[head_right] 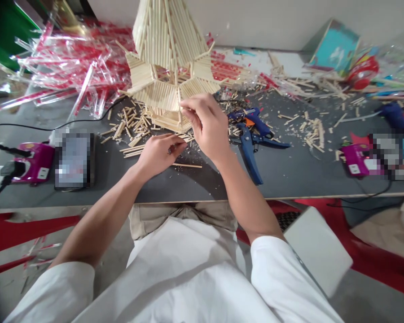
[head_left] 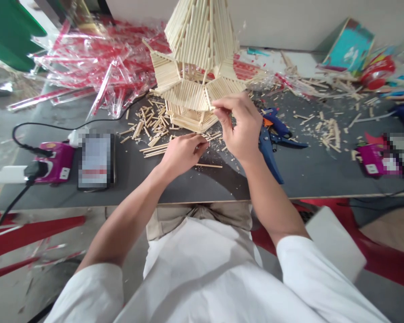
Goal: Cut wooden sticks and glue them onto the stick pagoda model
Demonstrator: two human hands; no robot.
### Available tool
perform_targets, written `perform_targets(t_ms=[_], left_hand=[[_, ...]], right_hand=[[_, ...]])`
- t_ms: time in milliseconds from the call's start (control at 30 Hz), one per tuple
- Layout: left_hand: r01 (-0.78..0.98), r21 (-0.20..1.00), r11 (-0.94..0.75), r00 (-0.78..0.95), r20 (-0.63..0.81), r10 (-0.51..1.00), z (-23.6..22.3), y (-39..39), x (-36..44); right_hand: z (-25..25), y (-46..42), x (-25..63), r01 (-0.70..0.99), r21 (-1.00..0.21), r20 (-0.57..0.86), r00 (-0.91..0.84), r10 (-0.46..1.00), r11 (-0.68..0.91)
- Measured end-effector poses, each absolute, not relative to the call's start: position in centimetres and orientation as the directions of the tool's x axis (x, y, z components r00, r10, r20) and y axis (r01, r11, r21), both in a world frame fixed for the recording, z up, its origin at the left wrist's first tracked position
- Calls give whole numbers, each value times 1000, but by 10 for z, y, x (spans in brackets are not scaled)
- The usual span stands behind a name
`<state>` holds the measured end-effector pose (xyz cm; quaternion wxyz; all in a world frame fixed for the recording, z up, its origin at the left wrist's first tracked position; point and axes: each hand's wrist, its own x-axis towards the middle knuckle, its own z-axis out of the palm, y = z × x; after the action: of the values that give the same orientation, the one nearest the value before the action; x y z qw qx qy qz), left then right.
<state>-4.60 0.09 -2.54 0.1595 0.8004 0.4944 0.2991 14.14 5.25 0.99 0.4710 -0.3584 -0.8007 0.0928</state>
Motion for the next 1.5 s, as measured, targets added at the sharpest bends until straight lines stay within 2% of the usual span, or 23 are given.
perform_targets(t_ms=[300,967,1300,1500], left_hand=[[699,555,-451,333,307,892,-24,1,-46],[715,554,-427,334,265,904,-22,-1,-47],[698,561,-445,342,286,895,-22,-1,-47],[702,553,-448,346,285,894,-22,-1,-48]], right_hand=[[9,51,140,513,-512,655,-286,699,689],[0,58,150,441,-532,659,-320,681,723],[4,62,151,443,-485,686,-342,642,754],[10,61,148,392,-551,675,-310,670,737]])
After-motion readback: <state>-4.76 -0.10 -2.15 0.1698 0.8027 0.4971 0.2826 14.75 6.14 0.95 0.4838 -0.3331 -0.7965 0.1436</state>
